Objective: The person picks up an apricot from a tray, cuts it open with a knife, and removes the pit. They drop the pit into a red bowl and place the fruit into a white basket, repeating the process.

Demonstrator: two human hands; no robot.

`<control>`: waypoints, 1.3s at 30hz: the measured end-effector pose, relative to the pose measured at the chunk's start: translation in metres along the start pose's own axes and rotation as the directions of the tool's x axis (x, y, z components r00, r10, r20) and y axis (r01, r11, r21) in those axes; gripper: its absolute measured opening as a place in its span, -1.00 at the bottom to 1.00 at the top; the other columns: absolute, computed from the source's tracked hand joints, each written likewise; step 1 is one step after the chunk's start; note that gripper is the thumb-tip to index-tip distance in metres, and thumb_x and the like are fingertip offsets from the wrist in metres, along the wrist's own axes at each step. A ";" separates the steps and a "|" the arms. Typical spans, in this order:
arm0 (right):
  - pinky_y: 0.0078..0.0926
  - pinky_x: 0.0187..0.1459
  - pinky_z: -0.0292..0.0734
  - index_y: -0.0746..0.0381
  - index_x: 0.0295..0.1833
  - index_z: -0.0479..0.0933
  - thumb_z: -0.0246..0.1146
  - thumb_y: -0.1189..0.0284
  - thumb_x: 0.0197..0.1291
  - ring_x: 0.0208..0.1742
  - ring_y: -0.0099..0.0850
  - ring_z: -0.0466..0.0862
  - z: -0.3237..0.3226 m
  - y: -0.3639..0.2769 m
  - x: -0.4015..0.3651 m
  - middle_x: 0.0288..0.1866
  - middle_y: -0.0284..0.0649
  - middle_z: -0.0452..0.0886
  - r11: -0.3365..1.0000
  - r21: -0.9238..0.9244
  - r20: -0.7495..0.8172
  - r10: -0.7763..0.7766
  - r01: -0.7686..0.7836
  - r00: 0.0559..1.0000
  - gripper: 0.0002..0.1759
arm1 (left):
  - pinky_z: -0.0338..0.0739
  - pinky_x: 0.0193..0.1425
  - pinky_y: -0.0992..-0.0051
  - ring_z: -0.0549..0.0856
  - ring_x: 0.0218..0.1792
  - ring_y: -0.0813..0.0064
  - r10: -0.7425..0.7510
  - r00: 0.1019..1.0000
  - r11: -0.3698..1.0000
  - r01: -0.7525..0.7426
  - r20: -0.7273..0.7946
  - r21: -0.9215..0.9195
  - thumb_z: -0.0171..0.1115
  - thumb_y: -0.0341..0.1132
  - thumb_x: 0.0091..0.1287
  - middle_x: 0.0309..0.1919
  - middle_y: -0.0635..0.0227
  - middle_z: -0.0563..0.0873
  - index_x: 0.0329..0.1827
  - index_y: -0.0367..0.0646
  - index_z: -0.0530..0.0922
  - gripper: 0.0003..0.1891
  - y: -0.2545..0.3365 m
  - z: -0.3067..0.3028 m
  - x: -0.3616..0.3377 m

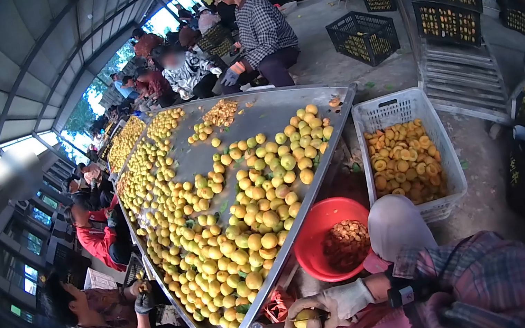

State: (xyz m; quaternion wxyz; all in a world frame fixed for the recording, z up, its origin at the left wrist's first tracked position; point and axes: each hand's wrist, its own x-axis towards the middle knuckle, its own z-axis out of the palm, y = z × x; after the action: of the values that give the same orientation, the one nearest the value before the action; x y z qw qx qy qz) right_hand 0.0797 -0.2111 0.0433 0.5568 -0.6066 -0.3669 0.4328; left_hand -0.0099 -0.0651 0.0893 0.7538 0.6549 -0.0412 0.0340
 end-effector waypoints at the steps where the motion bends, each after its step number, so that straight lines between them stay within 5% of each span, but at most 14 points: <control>1: -0.65 -0.68 0.47 0.12 0.45 0.15 0.26 0.42 0.18 -0.69 -0.54 0.61 0.002 0.006 -0.001 -0.73 -0.38 0.53 0.998 -0.054 0.015 0.020 -0.019 1.000 -0.27 | 0.44 -0.20 0.70 0.52 -0.27 0.65 0.036 0.998 0.998 -0.033 -0.054 0.051 0.13 -0.37 0.40 -0.17 0.35 0.59 0.05 -0.27 0.45 -0.76 -0.005 0.002 -0.003; 4: -0.63 -0.66 0.48 0.09 0.44 0.15 0.26 0.41 0.19 -0.69 -0.53 0.60 0.009 -0.015 -0.004 -0.71 -0.39 0.54 0.990 -0.050 -0.146 -0.136 0.130 0.980 -0.28 | 0.47 0.03 0.56 0.59 -0.19 0.56 -0.055 0.993 0.987 0.070 0.101 -0.146 0.07 -0.46 0.32 -0.19 0.30 0.63 -0.05 -0.36 0.50 -0.80 0.017 0.008 0.013; 6: -0.59 -0.61 0.52 0.01 0.47 0.09 0.25 0.38 0.22 -0.66 -0.51 0.59 0.009 -0.045 -0.012 -0.31 -0.18 0.62 0.999 -0.008 -0.203 -0.034 0.033 0.979 -0.26 | 0.45 0.04 0.55 0.57 -0.15 0.55 -0.012 0.998 0.998 0.009 0.055 0.063 0.26 -0.08 0.36 -0.11 0.31 0.61 0.06 -0.35 0.43 -0.52 -0.017 -0.014 0.012; 7: -0.48 -0.45 0.60 0.00 0.49 0.06 0.28 0.38 0.20 -0.53 -0.43 0.65 0.011 0.000 0.005 -0.13 -0.10 0.59 0.879 -0.355 -0.320 -0.433 0.317 0.843 -0.21 | 0.45 0.06 0.53 0.57 -0.11 0.53 -0.066 0.997 0.993 0.062 0.046 0.097 0.28 -0.03 0.35 -0.09 0.32 0.62 0.11 -0.33 0.43 -0.47 -0.020 -0.020 0.010; 8: -0.37 -0.20 0.62 0.05 0.49 0.07 0.30 0.36 0.17 -0.33 -0.30 0.69 0.009 -0.048 -0.014 -0.05 -0.09 0.58 0.998 -0.036 -0.301 0.031 -0.044 0.953 -0.18 | 0.45 0.09 0.51 0.58 -0.07 0.50 -0.107 0.994 0.993 0.106 0.012 0.054 0.26 -0.03 0.36 -0.08 0.31 0.62 0.17 -0.33 0.41 -0.45 -0.021 -0.019 0.011; 9: -0.31 -0.02 0.59 0.13 0.49 0.06 0.33 0.35 0.16 -0.12 -0.20 0.69 0.012 -0.010 -0.001 0.01 -0.04 0.58 0.844 -0.479 -0.427 -0.465 0.242 0.776 -0.16 | 0.46 0.12 0.50 0.58 -0.03 0.48 -0.157 0.986 0.987 0.156 0.051 0.026 0.26 -0.04 0.36 -0.05 0.30 0.61 0.22 -0.35 0.39 -0.42 -0.018 -0.021 0.012; 12: -0.33 0.06 0.56 0.19 0.50 0.05 0.32 0.27 0.22 0.06 -0.13 0.67 0.010 -0.011 -0.015 0.16 0.04 0.54 0.889 -0.438 -0.434 -0.340 0.134 0.834 -0.17 | 0.47 0.13 0.52 0.58 -0.02 0.50 -0.152 0.988 0.982 0.151 -0.002 -0.111 0.34 -0.02 0.30 -0.01 0.30 0.60 0.24 -0.32 0.39 -0.37 -0.018 -0.017 0.010; 19: -0.30 0.03 0.53 0.23 0.52 -0.04 0.11 0.22 0.40 0.06 -0.07 0.64 0.016 -0.024 -0.022 0.17 0.09 0.51 0.888 -0.460 -0.361 -0.170 -0.017 0.917 -0.27 | 0.54 0.05 0.53 0.66 -0.13 0.52 -0.050 0.998 0.991 0.055 -0.047 0.118 0.39 -0.11 0.27 -0.12 0.29 0.68 0.24 -0.37 0.39 -0.37 -0.016 -0.019 0.014; 22: -0.26 0.04 0.52 0.26 0.52 -0.03 0.10 0.20 0.40 0.05 -0.04 0.63 0.016 -0.025 -0.019 0.15 0.14 0.51 0.883 -0.470 -0.353 -0.206 0.018 0.913 -0.27 | 0.51 0.15 0.54 0.62 -0.02 0.48 -0.150 0.989 0.985 0.150 -0.005 0.085 0.45 -0.06 0.18 0.03 0.28 0.59 0.34 -0.39 0.24 -0.18 -0.012 -0.026 0.015; 26: -0.29 -0.07 0.55 0.26 0.53 -0.05 0.12 0.31 0.38 -0.08 -0.09 0.68 0.016 -0.025 -0.014 0.06 0.10 0.57 0.798 -0.588 -0.371 -0.414 0.135 0.831 -0.26 | 0.51 0.12 0.50 0.63 -0.03 0.47 -0.084 0.991 0.992 0.073 -0.106 -0.098 0.33 -0.07 0.31 -0.01 0.26 0.64 0.27 -0.38 0.37 -0.36 -0.009 -0.017 0.012; 28: -0.29 -0.10 0.56 0.26 0.53 -0.05 0.13 0.33 0.36 -0.11 -0.10 0.69 0.017 -0.031 -0.016 0.02 0.09 0.58 0.816 -0.572 -0.391 -0.358 0.081 0.848 -0.26 | 0.47 0.18 0.50 0.60 0.03 0.47 -0.214 0.974 0.939 0.184 -0.076 -0.289 0.26 0.01 0.35 0.03 0.25 0.61 0.27 -0.37 0.38 -0.35 -0.009 -0.020 0.012; 33: -0.28 -0.23 0.57 0.26 0.52 -0.04 0.14 0.34 0.34 -0.23 -0.10 0.70 0.012 -0.034 -0.017 -0.10 0.07 0.63 0.835 -0.546 -0.377 -0.313 0.064 0.872 -0.25 | 0.45 0.20 0.50 0.59 0.03 0.52 -0.175 0.983 0.965 0.163 -0.045 -0.206 0.22 0.01 0.38 0.02 0.26 0.62 0.27 -0.34 0.39 -0.39 -0.007 -0.019 0.010; 35: -0.28 -0.25 0.56 0.24 0.52 -0.03 0.14 0.32 0.34 -0.26 -0.09 0.70 0.010 -0.031 -0.015 -0.14 0.07 0.63 0.802 -0.585 -0.346 -0.379 0.119 0.858 -0.25 | 0.45 0.20 0.50 0.60 0.02 0.52 -0.136 0.980 0.983 0.153 -0.147 0.105 0.22 0.00 0.38 0.03 0.26 0.63 0.27 -0.34 0.40 -0.40 0.003 -0.017 0.012; 39: -0.28 -0.27 0.56 0.22 0.53 -0.02 0.14 0.32 0.33 -0.26 -0.11 0.69 0.015 -0.039 -0.015 -0.14 0.06 0.62 0.846 -0.531 -0.386 -0.199 -0.040 0.901 -0.25 | 0.47 0.18 0.50 0.61 0.01 0.51 -0.135 0.969 0.989 0.121 -0.204 -0.082 0.29 -0.10 0.35 0.02 0.26 0.63 0.26 -0.34 0.40 -0.42 -0.003 -0.016 0.011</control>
State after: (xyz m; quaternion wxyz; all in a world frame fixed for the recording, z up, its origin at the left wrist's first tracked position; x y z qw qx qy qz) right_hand 0.0620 -0.2154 0.0841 0.4533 -0.7992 -0.3658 0.1480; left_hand 0.0020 -0.0500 0.0853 0.7766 0.6227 0.0796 0.0527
